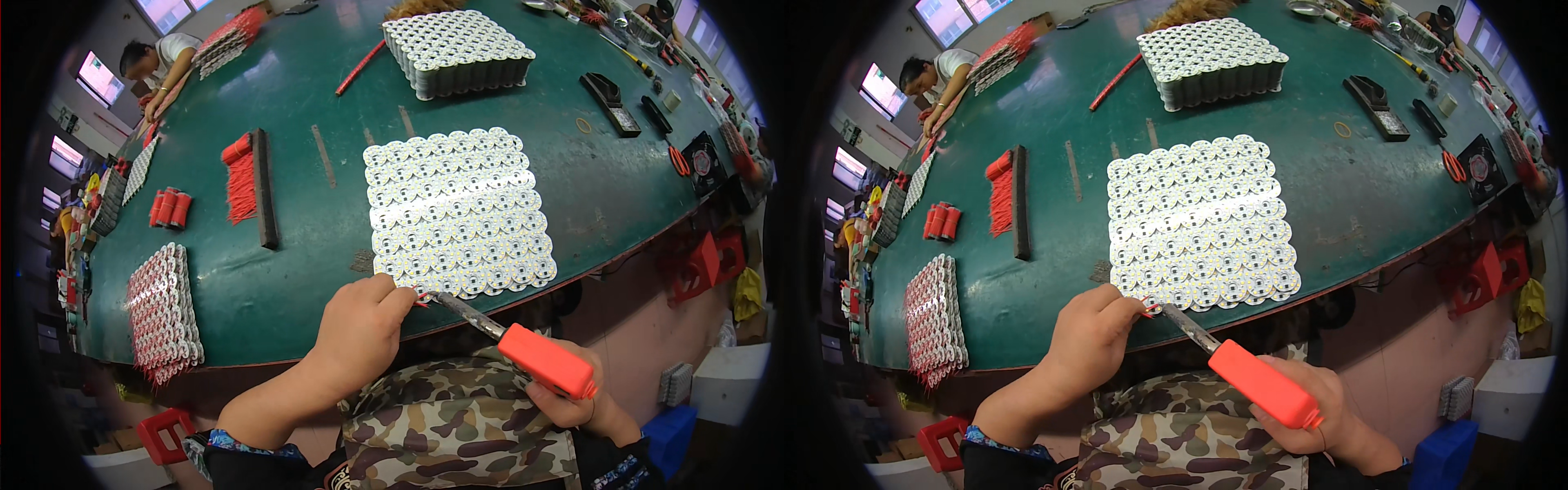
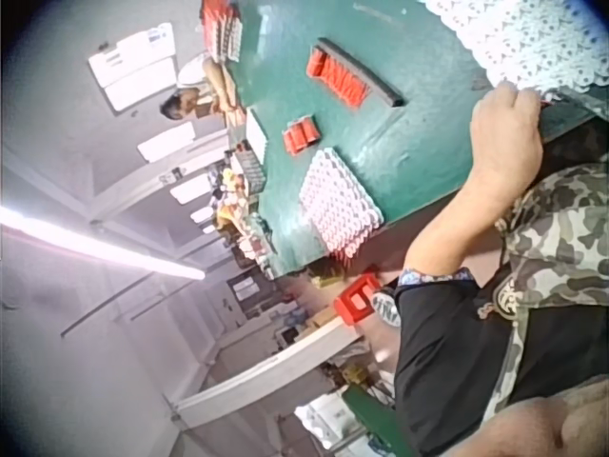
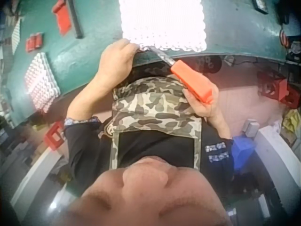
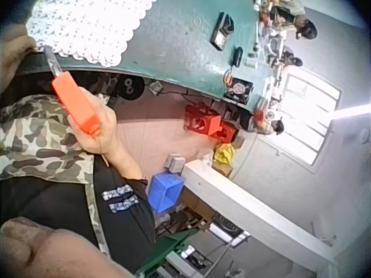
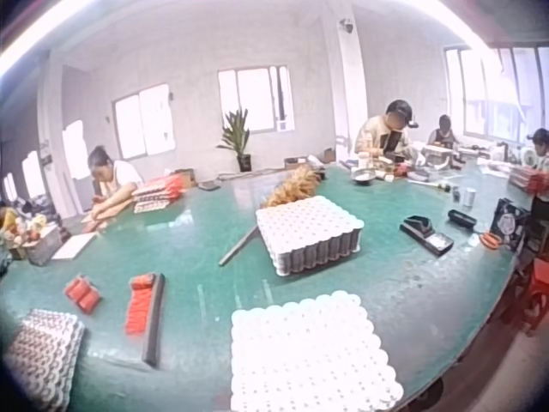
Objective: The person solders wires onto an array of LED boards using a soldering iron, turns the array over, and solders wires to the boards.
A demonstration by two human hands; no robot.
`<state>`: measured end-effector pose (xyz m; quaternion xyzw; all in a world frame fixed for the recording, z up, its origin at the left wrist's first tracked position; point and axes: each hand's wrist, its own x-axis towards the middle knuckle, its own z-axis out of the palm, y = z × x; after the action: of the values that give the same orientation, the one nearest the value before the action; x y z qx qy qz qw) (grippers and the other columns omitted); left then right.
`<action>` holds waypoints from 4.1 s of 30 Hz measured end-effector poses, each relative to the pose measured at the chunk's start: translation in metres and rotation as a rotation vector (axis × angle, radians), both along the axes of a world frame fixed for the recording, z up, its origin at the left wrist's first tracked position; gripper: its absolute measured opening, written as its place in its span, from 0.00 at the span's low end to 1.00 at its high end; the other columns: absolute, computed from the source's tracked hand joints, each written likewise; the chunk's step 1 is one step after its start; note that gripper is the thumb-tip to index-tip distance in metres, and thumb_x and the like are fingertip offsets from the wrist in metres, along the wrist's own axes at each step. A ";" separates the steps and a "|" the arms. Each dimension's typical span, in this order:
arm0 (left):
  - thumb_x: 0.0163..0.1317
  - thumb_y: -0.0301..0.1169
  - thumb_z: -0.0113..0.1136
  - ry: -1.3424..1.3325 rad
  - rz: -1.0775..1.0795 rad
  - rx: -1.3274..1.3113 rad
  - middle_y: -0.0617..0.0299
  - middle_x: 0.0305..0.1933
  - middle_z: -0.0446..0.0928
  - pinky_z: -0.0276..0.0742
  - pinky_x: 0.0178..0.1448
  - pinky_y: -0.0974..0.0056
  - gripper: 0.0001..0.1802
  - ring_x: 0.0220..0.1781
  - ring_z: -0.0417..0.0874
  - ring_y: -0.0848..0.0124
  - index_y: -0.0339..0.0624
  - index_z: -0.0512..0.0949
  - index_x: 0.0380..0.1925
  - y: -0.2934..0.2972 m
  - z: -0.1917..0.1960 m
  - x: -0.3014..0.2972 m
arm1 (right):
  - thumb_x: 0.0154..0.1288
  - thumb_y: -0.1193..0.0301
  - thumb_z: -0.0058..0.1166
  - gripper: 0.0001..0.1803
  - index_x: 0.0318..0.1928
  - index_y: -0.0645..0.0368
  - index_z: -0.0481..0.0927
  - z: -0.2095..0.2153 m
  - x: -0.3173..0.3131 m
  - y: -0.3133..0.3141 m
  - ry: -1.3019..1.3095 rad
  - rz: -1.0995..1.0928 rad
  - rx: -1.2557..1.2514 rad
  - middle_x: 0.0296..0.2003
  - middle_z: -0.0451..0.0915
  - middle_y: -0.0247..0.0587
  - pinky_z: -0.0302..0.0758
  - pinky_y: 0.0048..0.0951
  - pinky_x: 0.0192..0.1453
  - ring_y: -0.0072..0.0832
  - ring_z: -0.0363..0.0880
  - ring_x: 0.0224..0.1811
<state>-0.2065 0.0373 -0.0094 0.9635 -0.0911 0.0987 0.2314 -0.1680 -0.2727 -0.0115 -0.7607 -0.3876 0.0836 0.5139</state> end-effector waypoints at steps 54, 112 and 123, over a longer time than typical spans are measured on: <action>0.58 0.18 0.66 0.035 0.065 -0.186 0.53 0.34 0.77 0.77 0.39 0.53 0.09 0.36 0.81 0.50 0.41 0.81 0.38 0.006 -0.004 0.006 | 0.56 0.79 0.67 0.30 0.61 0.72 0.75 -0.005 0.006 0.005 0.044 0.043 0.038 0.38 0.88 0.48 0.83 0.30 0.40 0.36 0.89 0.34; 0.56 0.25 0.64 -0.209 -0.049 0.140 0.62 0.29 0.71 0.68 0.33 0.56 0.07 0.30 0.75 0.63 0.43 0.81 0.36 0.003 -0.014 -0.003 | 0.54 0.75 0.69 0.25 0.54 0.68 0.80 -0.030 -0.002 -0.001 -0.061 0.011 0.047 0.49 0.84 0.54 0.84 0.36 0.37 0.45 0.87 0.33; 0.57 0.27 0.64 -0.214 -0.054 0.201 0.63 0.28 0.69 0.67 0.34 0.57 0.05 0.30 0.74 0.64 0.45 0.78 0.32 0.001 -0.013 -0.003 | 0.54 0.76 0.69 0.29 0.57 0.70 0.76 -0.020 0.000 0.001 -0.088 0.025 0.009 0.43 0.86 0.53 0.83 0.35 0.35 0.42 0.88 0.32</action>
<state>-0.2096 0.0384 -0.0224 0.9631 -0.1504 0.1848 0.1254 -0.1676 -0.2714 -0.0312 -0.7564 -0.4197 0.0548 0.4987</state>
